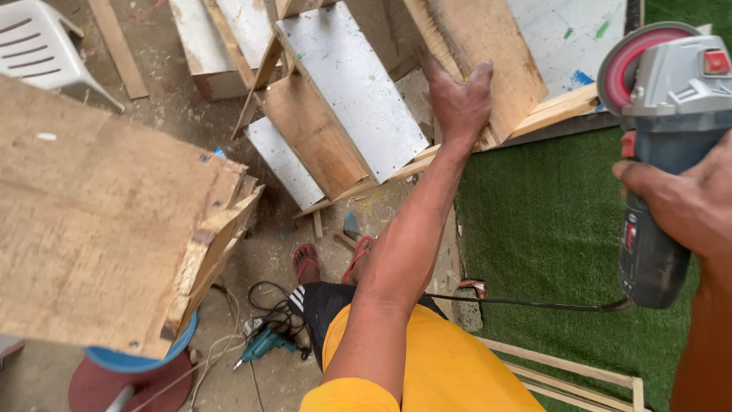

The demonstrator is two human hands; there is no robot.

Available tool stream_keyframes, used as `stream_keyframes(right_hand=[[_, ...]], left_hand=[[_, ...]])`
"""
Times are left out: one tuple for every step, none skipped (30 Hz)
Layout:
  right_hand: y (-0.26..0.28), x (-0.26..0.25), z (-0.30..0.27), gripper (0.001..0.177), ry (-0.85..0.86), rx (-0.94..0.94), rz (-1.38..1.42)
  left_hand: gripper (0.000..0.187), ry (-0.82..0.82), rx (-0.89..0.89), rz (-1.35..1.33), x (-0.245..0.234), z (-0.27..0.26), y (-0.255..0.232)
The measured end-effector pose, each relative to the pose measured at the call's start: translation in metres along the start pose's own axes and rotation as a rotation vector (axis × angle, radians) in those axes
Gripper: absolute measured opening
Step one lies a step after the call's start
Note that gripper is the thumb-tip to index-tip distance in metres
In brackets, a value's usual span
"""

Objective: The person uses an angle grinder with a sanding disc to smooth the edges and surfaces of a wooden structure. They hold the structure with one hand while operating the tool with the other, frequently repositioning the wood to access different sides.

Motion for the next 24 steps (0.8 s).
stream_keyframes(right_hand=[[0.005,0.001,0.003,0.036,0.013,-0.005,0.002],[0.006,0.003,0.001,0.05,0.041,0.054,-0.009],[0.007,0.004,0.0,0.063,0.07,0.113,-0.021],[0.011,0.002,0.001,0.063,0.06,0.11,-0.017],[0.015,0.0,0.001,0.064,0.052,0.08,0.024],[0.018,0.002,-0.002,0.065,0.06,0.056,0.066],[0.007,0.002,0.001,0.065,0.066,0.058,0.068],[-0.005,0.001,0.005,0.054,0.039,0.086,0.007],[-0.016,-0.001,0.008,0.046,0.012,0.114,-0.054],[-0.012,-0.002,0.006,0.046,0.005,0.109,-0.053],[-0.008,-0.003,0.004,0.039,0.028,0.093,0.003],[-0.004,0.0,0.001,0.034,0.067,0.078,0.057],[-0.009,0.003,0.003,0.034,0.077,0.075,0.058],[-0.017,0.006,0.002,0.049,0.067,0.147,0.068],[-0.026,0.008,0.002,0.066,0.058,0.219,0.077],[-0.021,0.004,0.002,0.066,0.046,0.222,0.079],[-0.013,0.001,0.002,0.05,0.053,0.159,0.079],[-0.005,-0.001,0.002,0.036,0.073,0.095,0.079],[-0.001,-0.002,0.001,0.036,0.073,0.095,0.08],[0.004,-0.003,0.0,0.04,0.1,0.103,0.062],[0.009,-0.003,0.0,0.043,0.126,0.111,0.044],[0.01,-0.003,0.0,0.043,0.126,0.106,0.044],[0.01,-0.003,-0.001,0.043,0.119,0.139,0.061],[0.007,-0.001,-0.006,0.044,0.119,0.183,0.079]], left_hand=[[0.069,-0.013,-0.002,0.005,-0.001,0.003,-0.002],[0.054,0.024,-0.025,-0.037,0.0,0.002,-0.001],[0.04,0.06,-0.049,-0.08,0.003,0.002,-0.001],[0.04,0.066,-0.04,-0.083,0.005,0.004,0.002],[0.042,0.039,-0.013,-0.06,0.007,0.006,0.005],[0.043,0.003,0.002,-0.029,0.002,0.004,0.011],[0.043,0.0,-0.001,-0.024,-0.004,0.001,0.005],[0.048,0.005,0.001,-0.021,-0.007,-0.002,-0.002],[0.054,0.009,0.003,-0.018,-0.011,-0.004,-0.009],[0.054,0.011,0.01,-0.022,-0.013,-0.004,-0.015],[0.061,0.019,0.007,-0.021,-0.015,-0.005,-0.02],[0.069,0.015,-0.006,-0.012,-0.024,-0.009,-0.022],[0.069,0.005,-0.008,-0.008,-0.023,-0.007,-0.02],[0.059,0.038,-0.028,-0.045,-0.021,-0.006,-0.017],[0.05,0.071,-0.048,-0.082,-0.017,-0.006,-0.014],[0.05,0.082,-0.044,-0.085,-0.016,-0.005,-0.011],[0.052,0.052,-0.02,-0.053,-0.015,-0.004,-0.009],[0.054,0.011,0.0,-0.015,-0.02,-0.004,-0.005],[0.054,0.011,0.0,-0.014,-0.022,-0.006,-0.008],[0.059,0.002,0.007,-0.005,-0.023,-0.005,-0.011],[0.066,-0.007,0.014,0.004,-0.025,-0.005,-0.014],[0.066,-0.01,0.018,0.002,-0.024,-0.005,-0.014],[0.067,-0.007,0.019,-0.007,-0.023,-0.005,-0.015],[0.069,-0.003,0.01,-0.008,-0.025,-0.01,-0.011]])
Point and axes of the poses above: each hand's wrist, its own z-axis towards the middle knuckle, its own x-axis out of the palm, y = z × x, the point moved 3 cm from there along z, towards the middle knuckle, and after that the axes turned 2 degrees about y, right-handed, at the moved point
